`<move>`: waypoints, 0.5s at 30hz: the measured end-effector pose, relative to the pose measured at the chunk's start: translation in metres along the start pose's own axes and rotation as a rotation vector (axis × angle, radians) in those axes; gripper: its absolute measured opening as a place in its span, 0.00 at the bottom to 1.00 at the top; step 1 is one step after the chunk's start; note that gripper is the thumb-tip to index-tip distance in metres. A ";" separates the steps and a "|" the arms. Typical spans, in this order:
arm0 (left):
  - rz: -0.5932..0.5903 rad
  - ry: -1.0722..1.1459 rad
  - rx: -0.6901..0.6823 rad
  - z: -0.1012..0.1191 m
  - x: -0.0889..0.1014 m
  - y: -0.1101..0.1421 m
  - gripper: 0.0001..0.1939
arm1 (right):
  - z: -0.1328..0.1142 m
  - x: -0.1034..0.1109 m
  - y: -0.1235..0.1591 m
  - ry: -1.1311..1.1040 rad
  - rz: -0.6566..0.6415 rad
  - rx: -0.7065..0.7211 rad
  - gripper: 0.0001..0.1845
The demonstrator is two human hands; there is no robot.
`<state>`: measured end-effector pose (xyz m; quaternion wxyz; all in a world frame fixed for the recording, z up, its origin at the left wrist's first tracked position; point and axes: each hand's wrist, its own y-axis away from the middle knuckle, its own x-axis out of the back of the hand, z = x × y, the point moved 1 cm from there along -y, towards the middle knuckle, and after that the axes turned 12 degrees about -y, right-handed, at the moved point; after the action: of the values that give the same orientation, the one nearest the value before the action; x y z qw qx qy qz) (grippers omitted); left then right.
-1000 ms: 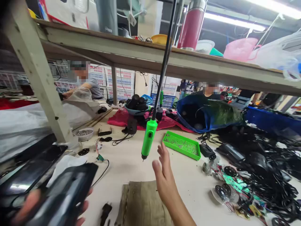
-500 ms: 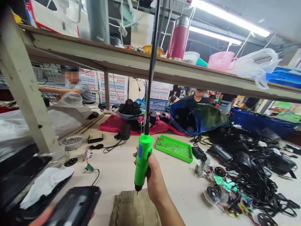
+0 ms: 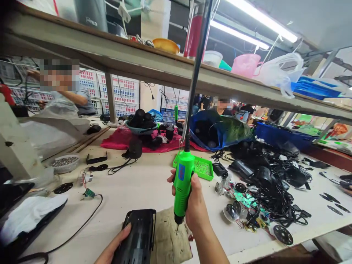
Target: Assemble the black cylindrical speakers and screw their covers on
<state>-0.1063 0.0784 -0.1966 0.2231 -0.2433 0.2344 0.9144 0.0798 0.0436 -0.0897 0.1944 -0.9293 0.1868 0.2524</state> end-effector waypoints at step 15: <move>0.142 -0.098 0.076 -0.002 -0.015 0.029 0.48 | -0.001 0.009 0.023 0.089 -0.020 0.190 0.19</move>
<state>-0.1089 0.0501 -0.1809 0.1777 -0.1726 0.2744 0.9292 0.0770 0.0215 -0.0998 0.2756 -0.9188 0.2091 0.1899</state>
